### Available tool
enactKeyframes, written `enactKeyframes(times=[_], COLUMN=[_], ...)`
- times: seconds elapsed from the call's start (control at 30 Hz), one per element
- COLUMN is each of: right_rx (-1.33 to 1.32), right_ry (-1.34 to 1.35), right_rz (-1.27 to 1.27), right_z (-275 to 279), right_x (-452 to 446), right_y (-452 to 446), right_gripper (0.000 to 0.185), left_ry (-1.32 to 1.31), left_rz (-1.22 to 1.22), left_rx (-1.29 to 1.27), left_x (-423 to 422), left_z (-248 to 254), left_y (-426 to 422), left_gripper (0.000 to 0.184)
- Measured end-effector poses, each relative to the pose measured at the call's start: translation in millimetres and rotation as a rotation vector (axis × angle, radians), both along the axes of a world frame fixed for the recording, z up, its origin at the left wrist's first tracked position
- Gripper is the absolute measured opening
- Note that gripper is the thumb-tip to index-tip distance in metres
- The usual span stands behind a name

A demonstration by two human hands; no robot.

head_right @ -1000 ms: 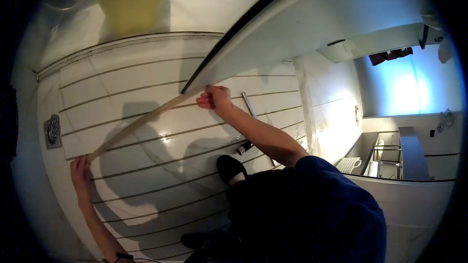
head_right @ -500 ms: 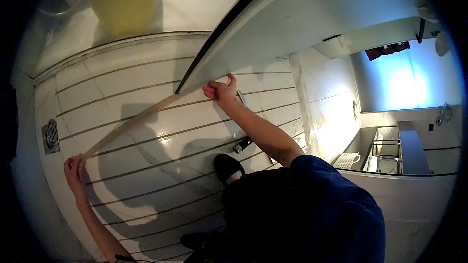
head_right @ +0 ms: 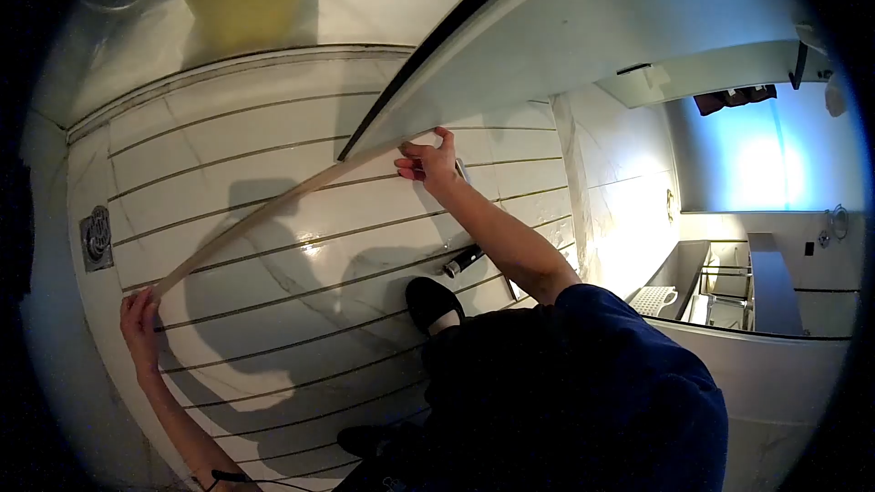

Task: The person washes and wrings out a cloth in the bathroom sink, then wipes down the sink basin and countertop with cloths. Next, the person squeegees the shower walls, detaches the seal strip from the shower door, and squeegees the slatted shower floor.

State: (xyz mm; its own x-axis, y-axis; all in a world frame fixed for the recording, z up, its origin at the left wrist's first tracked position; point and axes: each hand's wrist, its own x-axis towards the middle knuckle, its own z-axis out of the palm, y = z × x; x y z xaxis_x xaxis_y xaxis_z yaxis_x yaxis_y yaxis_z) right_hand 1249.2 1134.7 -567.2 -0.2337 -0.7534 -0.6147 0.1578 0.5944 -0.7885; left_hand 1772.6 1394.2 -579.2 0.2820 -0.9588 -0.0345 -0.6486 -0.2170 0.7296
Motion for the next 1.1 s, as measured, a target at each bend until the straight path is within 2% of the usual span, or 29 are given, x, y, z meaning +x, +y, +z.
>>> enactKeyframes(times=[0.13, 0.33, 0.43, 0.63, 0.73, 0.83, 1.0, 1.1], right_rx=[0.020, 0.047, 0.062, 0.060, 0.031, 0.032, 0.019, -0.017], right_ry=[-0.016, -0.047, -0.014, -0.074, -0.159, -0.168, -0.169, -0.272], right_rz=[-0.027, 0.030, 0.095, 0.126, 0.100, 0.078, 0.051, 0.018], right_z=[2, 9, 7, 8, 6, 4, 3, 1], right_x=[1, -10, -12, -5, -3, -6, -10, -21], right_y=[-5, -4, -7, -5, -1, 0, -1, -4], right_gripper=[0.065, 0.057, 0.056, 0.053, 0.050, 0.047, 0.044, 0.041], left_ry=[-0.079, 0.053, 0.165, 0.004, 0.114, 0.108, 0.101, 0.151], left_rz=[-0.010, 0.036, 0.080, 0.077, 0.148, 0.119, 0.143, 0.160], left_rx=[-0.002, 0.023, 0.042, 0.087, -0.004, -0.039, -0.101, -0.126], left_x=[2, 7, 15, 24, 28, 21, 24, 24], left_z=[4, 19, 4, 5, 11, 29, 21, 27], left_y=[-2, -16, -14, -12, -10, -12, -10, -11], left_gripper=[0.024, 0.022, 0.021, 0.021, 0.021, 0.022, 0.021, 0.020])
